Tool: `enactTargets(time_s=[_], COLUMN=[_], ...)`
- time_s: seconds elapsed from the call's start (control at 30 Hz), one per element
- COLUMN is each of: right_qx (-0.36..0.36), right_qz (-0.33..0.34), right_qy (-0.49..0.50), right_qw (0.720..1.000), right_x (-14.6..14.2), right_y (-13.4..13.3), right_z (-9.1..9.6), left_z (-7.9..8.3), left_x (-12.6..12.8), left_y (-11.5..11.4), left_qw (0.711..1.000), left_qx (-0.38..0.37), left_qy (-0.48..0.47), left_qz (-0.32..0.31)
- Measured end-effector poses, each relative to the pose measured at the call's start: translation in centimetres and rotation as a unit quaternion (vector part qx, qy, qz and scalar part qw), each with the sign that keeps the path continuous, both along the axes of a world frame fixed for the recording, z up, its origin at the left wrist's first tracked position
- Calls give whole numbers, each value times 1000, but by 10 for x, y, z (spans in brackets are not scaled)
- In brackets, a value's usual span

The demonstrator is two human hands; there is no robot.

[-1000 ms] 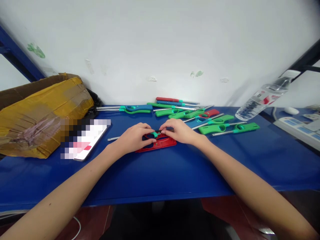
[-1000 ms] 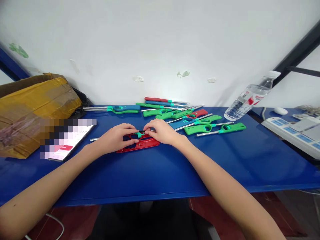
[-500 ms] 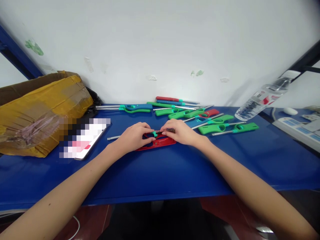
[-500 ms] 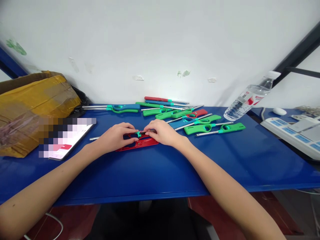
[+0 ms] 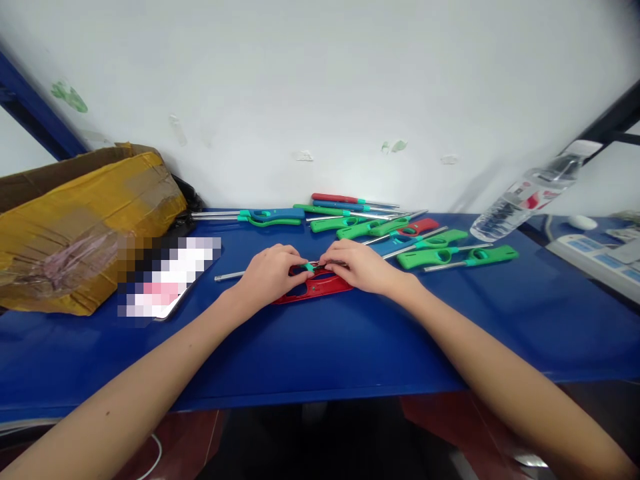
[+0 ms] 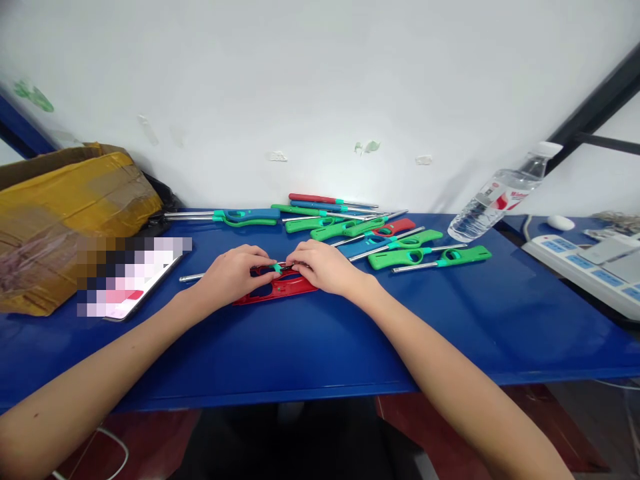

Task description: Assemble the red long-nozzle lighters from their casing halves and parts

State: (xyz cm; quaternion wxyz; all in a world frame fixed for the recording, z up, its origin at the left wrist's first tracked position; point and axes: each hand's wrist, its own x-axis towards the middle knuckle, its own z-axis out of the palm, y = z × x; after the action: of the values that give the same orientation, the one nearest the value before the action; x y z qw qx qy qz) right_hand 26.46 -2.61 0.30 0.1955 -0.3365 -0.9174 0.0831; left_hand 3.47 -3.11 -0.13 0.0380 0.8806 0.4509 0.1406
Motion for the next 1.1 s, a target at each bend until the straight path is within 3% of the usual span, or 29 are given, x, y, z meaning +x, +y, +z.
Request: enactTargets(time_s=[0.53, 1.1], right_qx=[126, 55], right_qz=[3, -3], right_qy=[-133, -69], right_qw=[983, 996], right_x=[-5, -5], right_y=[-6, -9], right_z=[4, 3], left_z=[1, -3], left_x=[3, 1], left_y=[-4, -4], left_qw=[1000, 1000], left_qx=[2, 10], left_qy=[14, 6], left_qz=[6, -6])
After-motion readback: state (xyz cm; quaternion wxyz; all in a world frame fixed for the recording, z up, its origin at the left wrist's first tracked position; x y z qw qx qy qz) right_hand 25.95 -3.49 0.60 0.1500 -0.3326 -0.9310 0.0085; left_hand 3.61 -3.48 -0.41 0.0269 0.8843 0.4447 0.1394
